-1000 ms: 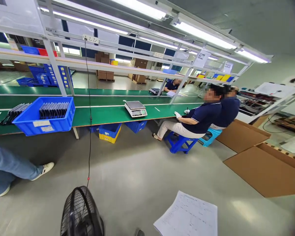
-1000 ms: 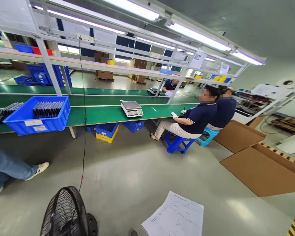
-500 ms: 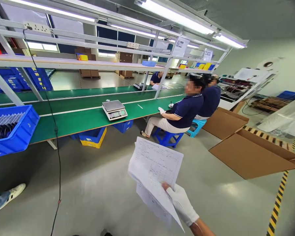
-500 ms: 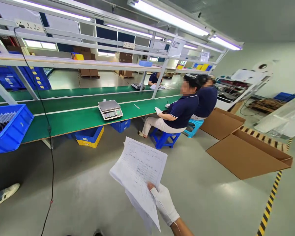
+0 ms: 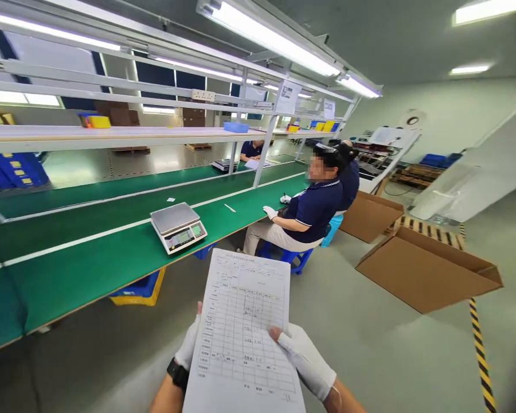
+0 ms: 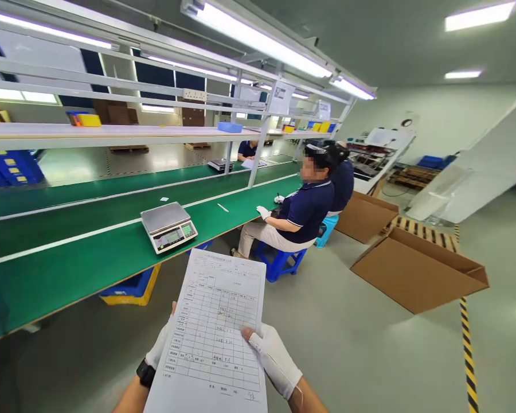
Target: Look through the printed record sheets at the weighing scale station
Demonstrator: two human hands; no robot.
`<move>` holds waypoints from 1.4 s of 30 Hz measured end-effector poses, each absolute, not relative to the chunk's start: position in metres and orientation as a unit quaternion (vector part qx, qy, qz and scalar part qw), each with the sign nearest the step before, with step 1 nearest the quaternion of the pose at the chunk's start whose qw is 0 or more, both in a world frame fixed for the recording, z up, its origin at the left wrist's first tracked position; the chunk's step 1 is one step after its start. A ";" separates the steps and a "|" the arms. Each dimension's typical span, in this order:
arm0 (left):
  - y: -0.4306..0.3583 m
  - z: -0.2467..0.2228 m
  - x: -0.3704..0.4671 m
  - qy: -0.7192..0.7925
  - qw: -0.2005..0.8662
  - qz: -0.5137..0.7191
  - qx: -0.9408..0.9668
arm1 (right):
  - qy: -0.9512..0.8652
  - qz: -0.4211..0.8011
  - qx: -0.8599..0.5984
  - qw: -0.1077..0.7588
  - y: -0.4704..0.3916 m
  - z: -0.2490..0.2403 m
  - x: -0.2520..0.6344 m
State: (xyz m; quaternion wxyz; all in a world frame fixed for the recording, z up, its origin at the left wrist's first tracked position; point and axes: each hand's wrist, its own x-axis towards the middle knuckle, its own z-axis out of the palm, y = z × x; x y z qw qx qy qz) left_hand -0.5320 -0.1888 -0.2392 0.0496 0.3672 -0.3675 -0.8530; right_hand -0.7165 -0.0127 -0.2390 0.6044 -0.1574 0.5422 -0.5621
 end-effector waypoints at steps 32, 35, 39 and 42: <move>-0.464 -0.332 -0.839 -0.471 0.236 -0.685 0.503 | 0.635 -0.527 -0.017 0.564 -0.311 -0.423 -1.055; -0.496 -0.340 -0.840 -0.446 0.273 -0.680 0.513 | 0.660 -0.525 -0.018 0.537 -0.340 -0.424 -1.065; -0.540 -0.342 -0.840 -0.405 0.303 -0.698 0.507 | 0.715 -0.504 -0.024 0.484 -0.374 -0.411 -1.084; -0.573 -0.342 -0.839 -0.378 0.316 -0.708 0.507 | 0.744 -0.475 -0.022 0.470 -0.395 -0.407 -1.097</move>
